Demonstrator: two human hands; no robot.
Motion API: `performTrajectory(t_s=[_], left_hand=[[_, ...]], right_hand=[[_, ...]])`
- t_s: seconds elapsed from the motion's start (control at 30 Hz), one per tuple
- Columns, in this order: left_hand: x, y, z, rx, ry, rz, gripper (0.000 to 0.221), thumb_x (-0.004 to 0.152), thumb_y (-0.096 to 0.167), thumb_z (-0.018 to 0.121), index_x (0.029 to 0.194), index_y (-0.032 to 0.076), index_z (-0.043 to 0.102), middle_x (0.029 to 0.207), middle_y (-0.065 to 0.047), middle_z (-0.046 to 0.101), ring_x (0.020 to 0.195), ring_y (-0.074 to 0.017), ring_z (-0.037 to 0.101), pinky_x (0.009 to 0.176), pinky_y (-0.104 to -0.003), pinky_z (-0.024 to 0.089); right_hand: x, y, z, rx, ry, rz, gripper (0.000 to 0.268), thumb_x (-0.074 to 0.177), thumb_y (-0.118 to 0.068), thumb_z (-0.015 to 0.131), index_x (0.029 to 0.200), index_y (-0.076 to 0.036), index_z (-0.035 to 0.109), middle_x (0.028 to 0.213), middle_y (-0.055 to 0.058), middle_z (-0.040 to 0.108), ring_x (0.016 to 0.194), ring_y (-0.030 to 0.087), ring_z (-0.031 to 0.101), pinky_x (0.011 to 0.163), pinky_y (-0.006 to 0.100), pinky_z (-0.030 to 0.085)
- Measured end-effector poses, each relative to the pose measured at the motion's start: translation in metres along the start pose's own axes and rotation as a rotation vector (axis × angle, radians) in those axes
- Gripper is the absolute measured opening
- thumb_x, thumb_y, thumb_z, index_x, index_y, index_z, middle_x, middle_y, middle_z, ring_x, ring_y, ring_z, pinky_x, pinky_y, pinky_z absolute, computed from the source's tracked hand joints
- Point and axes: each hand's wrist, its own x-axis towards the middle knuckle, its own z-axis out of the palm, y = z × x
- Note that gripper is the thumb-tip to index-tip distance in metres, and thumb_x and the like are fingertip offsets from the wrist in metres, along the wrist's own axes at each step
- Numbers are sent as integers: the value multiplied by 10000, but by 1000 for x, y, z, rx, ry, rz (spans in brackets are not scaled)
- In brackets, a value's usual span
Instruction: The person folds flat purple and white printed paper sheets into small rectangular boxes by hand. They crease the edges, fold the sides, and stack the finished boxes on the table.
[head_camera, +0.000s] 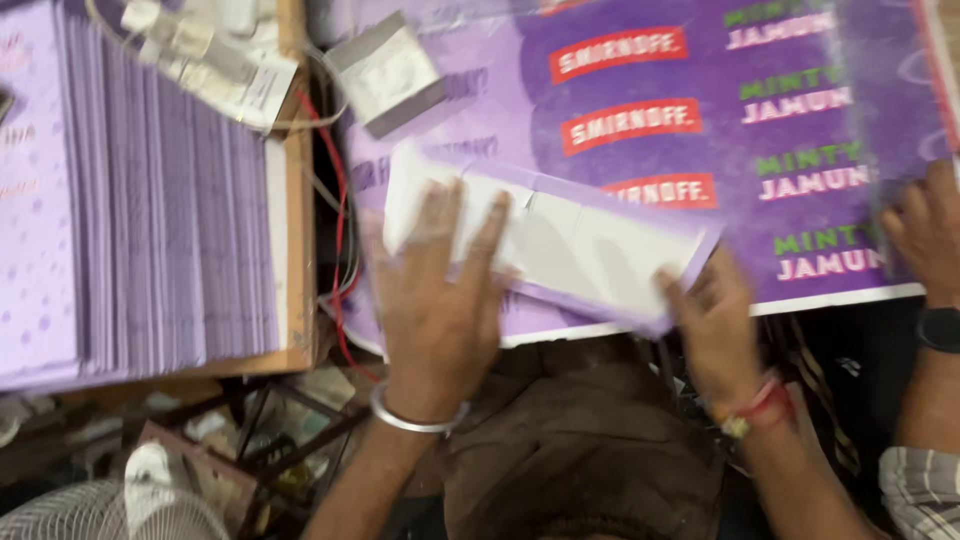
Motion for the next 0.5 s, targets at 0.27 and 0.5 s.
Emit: performTrajectory(t_s=[0.27, 0.5], left_hand=[[-33, 28, 70, -312, -293, 65, 788, 814, 378, 763, 1475, 42, 496, 1485, -282, 498, 1423, -432, 430, 1155, -611, 282], [-49, -14, 64, -527, 118, -358, 171, 892, 152, 798, 1028, 77, 726, 997, -64, 731, 926, -237, 670, 856, -344, 508]], right_hand=[[-112, 88, -7, 276, -554, 474, 356, 1097, -199, 626, 830, 30, 570, 649, 182, 732, 547, 216, 739, 478, 274, 544], [-6, 15, 1, -270, -236, -167, 228, 943, -236, 720, 919, -10, 735, 800, 44, 755, 730, 90, 689, 671, 263, 549]])
